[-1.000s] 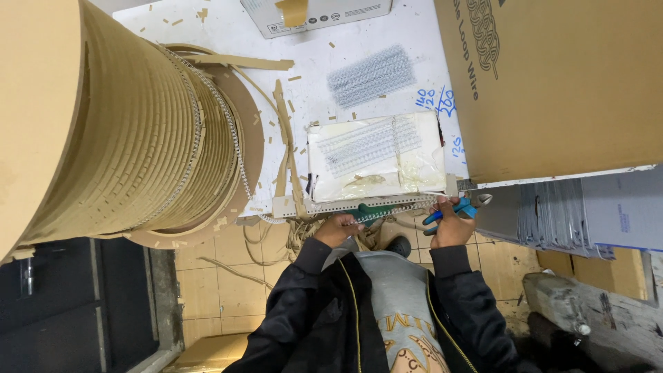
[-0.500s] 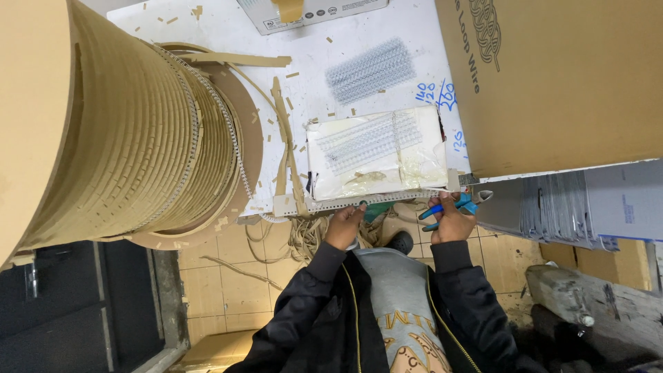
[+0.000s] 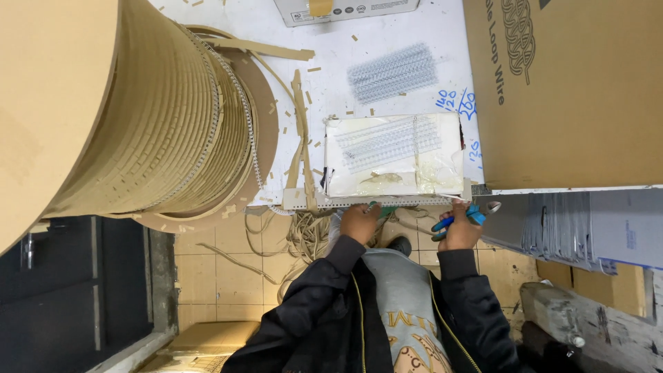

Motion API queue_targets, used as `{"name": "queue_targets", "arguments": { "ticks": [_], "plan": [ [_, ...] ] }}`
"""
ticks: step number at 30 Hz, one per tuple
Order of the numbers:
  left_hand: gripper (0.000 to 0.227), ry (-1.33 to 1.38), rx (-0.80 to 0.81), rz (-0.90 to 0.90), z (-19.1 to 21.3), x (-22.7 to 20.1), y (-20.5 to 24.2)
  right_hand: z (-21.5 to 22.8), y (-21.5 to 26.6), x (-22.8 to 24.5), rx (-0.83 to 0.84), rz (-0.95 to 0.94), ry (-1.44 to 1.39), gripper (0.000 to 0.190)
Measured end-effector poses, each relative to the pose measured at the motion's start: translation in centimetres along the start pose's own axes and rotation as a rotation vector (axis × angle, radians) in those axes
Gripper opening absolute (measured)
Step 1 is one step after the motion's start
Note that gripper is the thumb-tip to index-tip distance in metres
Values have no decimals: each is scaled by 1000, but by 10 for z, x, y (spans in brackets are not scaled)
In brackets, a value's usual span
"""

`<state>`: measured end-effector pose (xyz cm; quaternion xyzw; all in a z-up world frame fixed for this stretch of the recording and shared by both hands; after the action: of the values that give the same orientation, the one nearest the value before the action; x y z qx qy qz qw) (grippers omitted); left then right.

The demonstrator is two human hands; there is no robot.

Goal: The person uses blue-handled pliers to cut a long, coiled metal wire into smaller segments. The person repeatedly pulls the wire from a large spool, positions it over a white box, and cuts it. The cut wire pieces are placed on the white box.

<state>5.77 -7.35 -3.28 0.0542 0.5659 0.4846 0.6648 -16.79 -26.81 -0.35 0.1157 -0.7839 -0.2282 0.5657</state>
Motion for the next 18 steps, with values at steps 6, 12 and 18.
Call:
{"name": "queue_targets", "arguments": {
  "ticks": [6,12,18],
  "plan": [
    [40,503,209,210,-28,20,10,-7,4,-42,560,-37,621,15],
    [30,675,172,252,-36,12,10,-36,50,-116,1038,-103,1242,50],
    [30,678,74,196,-37,20,4,-63,57,-113,1137,-13,1384,65]
  ]
}}
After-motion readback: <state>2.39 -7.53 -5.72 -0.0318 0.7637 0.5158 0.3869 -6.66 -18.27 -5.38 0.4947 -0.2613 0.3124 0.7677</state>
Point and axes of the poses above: each hand's wrist, its own y-axis away from the middle knuckle, its own z-axis out of the back of the hand, x = y × z, the point moved 10 cm from there along -y, towards the middle knuckle, and after that the axes turned 9 degrees about -y, right-handed, at the moved point
